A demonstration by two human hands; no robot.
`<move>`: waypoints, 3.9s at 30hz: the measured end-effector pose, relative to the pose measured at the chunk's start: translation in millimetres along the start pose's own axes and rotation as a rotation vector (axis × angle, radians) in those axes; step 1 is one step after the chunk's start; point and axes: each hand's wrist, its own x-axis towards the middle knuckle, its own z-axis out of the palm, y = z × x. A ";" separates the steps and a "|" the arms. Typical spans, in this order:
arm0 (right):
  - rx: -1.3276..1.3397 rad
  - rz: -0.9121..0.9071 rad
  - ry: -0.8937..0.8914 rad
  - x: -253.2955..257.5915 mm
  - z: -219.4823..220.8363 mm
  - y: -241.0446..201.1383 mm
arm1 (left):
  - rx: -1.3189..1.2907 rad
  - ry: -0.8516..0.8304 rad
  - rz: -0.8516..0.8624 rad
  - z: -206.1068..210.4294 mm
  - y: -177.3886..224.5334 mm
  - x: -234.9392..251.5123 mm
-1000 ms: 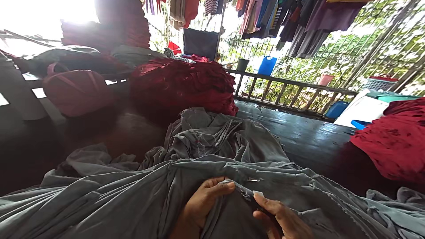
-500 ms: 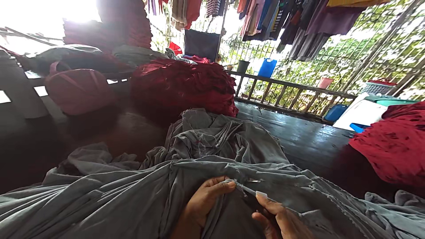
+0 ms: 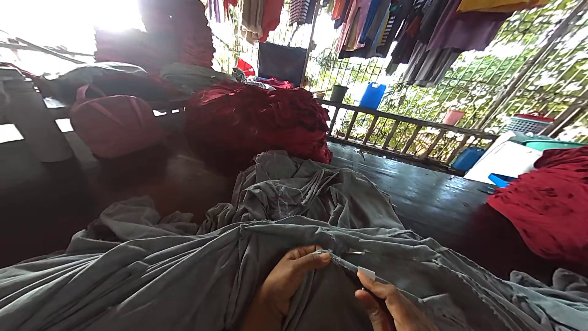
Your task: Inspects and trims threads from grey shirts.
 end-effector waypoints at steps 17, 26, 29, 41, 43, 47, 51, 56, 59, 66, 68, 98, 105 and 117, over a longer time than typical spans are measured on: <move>0.118 0.278 -0.345 25.0 -32.3 -13.9 | 0.030 0.021 0.031 1.3 0.1 -1.2; 0.193 0.201 -0.410 37.4 -33.2 0.6 | 0.013 0.019 0.007 0.4 0.8 -1.6; 0.232 0.204 -0.423 38.9 -33.9 4.6 | 0.008 0.037 -0.004 1.3 1.5 -2.1; 0.311 0.197 -0.434 40.0 -32.0 12.4 | -0.023 0.061 -0.039 3.1 1.8 -2.4; 0.307 0.207 -0.440 41.4 -32.5 11.6 | -0.031 0.053 -0.032 2.8 1.1 -2.3; 0.300 0.215 -0.435 42.0 -32.7 9.8 | -0.025 0.036 -0.034 0.7 0.5 -1.6; 0.271 0.161 -0.393 38.7 -29.5 11.7 | -0.025 0.050 -0.037 1.0 0.0 -1.5; 0.230 0.104 -0.363 37.0 -26.6 12.6 | -0.004 0.089 -0.034 4.6 2.4 -2.7; 0.225 0.105 -0.401 38.3 -28.7 12.5 | -0.005 0.073 -0.029 3.3 1.7 -2.1; 0.262 0.121 -0.431 39.8 -31.0 15.0 | -0.026 0.047 -0.029 0.6 0.7 -1.6; 0.262 0.129 -0.427 40.3 -30.8 14.9 | -0.029 0.042 -0.029 0.6 0.6 -1.3; 0.199 0.068 -0.377 39.0 -26.2 10.4 | -0.051 0.033 -0.032 1.7 2.7 -2.2; 0.168 0.082 -0.427 41.3 -28.7 5.0 | -0.062 0.099 -0.040 4.2 3.5 -3.0; 0.123 0.145 -0.401 36.7 -36.3 -2.2 | -0.099 0.165 -0.080 8.2 6.5 -4.7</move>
